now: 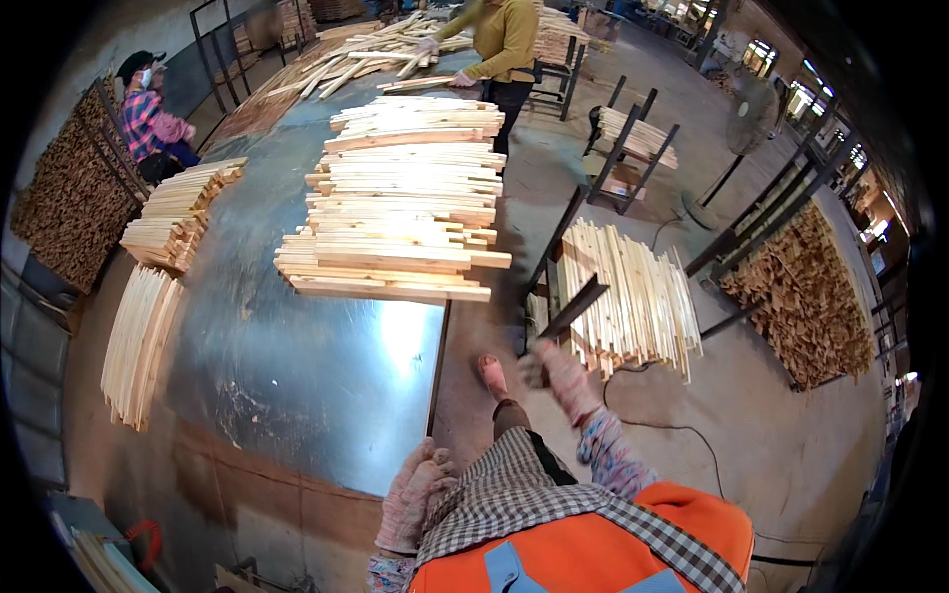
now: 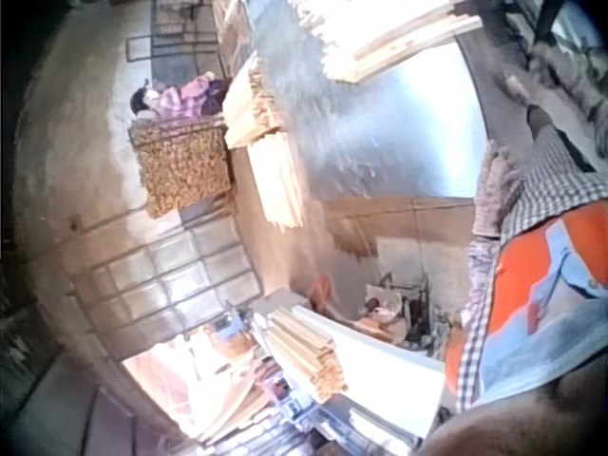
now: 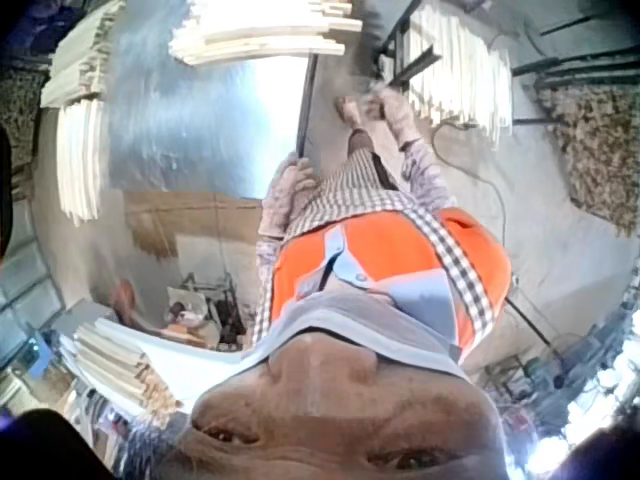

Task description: The person repeatedly picks up bundles of thin wooden planks from a metal table and places them onto a conveyor belt. They then walk back to the table to retrieve more planks and repeat the process. Other workers are visible in the background handling similar materials.

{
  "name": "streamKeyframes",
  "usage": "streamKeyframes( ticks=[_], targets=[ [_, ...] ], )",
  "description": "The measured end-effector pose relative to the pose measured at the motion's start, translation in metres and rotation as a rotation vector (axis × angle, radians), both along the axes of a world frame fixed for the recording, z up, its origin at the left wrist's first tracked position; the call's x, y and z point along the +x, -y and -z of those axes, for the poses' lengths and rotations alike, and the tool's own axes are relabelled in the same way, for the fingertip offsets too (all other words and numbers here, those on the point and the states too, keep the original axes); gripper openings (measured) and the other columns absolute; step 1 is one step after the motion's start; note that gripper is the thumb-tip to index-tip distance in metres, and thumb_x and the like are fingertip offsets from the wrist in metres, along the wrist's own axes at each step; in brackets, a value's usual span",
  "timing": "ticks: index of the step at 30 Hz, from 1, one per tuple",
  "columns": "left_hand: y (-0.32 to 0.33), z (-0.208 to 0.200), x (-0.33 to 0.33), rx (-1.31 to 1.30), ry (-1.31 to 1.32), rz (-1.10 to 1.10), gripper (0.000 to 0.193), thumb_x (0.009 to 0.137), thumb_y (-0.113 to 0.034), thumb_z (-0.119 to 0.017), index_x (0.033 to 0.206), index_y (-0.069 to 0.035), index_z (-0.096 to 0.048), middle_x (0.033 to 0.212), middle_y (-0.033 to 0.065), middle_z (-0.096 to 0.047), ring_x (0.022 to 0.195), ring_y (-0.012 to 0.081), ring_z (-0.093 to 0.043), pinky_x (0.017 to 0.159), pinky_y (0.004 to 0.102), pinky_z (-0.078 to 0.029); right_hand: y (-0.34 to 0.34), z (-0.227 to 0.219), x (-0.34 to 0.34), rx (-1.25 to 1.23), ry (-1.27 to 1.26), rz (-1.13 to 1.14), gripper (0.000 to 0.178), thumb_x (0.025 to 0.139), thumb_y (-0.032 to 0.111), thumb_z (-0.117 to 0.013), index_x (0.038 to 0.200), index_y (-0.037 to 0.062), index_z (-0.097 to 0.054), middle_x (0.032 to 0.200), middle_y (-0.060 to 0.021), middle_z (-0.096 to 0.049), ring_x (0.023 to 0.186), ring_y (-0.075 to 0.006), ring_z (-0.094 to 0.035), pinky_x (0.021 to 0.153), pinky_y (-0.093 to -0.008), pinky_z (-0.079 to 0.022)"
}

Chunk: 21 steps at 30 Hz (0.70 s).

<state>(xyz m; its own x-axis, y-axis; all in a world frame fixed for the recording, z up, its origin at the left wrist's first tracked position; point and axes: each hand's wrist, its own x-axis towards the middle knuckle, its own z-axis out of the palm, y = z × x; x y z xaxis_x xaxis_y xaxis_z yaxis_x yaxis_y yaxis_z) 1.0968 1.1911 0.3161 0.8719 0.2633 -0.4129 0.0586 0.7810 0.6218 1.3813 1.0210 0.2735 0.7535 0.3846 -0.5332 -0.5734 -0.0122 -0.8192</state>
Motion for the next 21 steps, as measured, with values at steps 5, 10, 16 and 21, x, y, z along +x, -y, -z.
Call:
streamKeyframes(
  ticks=[5,10,16,21],
  targets=[
    [-0.084,-0.011,0.143,0.298,0.011,-0.064,0.068,0.101,-0.031,-0.061,0.153,0.003,-0.034,0.133,0.0164,-0.053,0.116,0.0242,-0.059,0.095,0.0359,-0.053,-0.105,-0.05,0.219,0.144,0.467,-0.103,0.055,0.103,0.044,-0.056,0.138,0.0018,-0.058,0.109,-0.0072,-0.071,0.093,-0.0148,-0.066,0.081,-0.0269,-0.052],
    [-0.167,-0.017,0.379,0.606,-0.103,-0.157,0.063,0.098,-0.032,-0.059,0.148,0.002,-0.043,0.14,0.0175,-0.053,0.12,0.0256,-0.058,0.104,0.0341,-0.046,-0.277,-0.072,0.447,-0.341,1.265,-0.242,0.064,0.1,0.052,-0.054,0.143,0.0045,-0.053,0.131,-0.0204,-0.064,0.125,-0.0352,-0.058,0.107,-0.0376,-0.043],
    [-0.261,0.06,0.591,1.431,-0.413,-0.049,0.076,0.094,-0.052,-0.058,0.146,0.002,-0.046,0.147,0.0292,-0.044,0.134,0.0415,-0.042,0.113,0.0465,-0.036,-0.431,-0.079,0.587,-0.832,1.315,-0.67,0.084,0.095,0.065,-0.05,0.156,0.0096,-0.032,0.157,-0.021,-0.039,0.143,-0.0352,-0.041,0.117,-0.0397,-0.034],
    [-0.306,0.082,0.671,1.549,-0.69,0.026,0.069,0.092,-0.057,-0.056,0.136,-0.004,-0.052,0.148,0.0278,-0.041,0.135,0.0468,-0.036,0.115,0.0547,-0.029,-0.497,-0.05,0.663,-0.908,1.333,-0.87,0.085,0.095,0.065,-0.048,0.156,0.0083,-0.033,0.157,-0.0219,-0.039,0.144,-0.0362,-0.038,0.118,-0.04,-0.033]
  ],
)
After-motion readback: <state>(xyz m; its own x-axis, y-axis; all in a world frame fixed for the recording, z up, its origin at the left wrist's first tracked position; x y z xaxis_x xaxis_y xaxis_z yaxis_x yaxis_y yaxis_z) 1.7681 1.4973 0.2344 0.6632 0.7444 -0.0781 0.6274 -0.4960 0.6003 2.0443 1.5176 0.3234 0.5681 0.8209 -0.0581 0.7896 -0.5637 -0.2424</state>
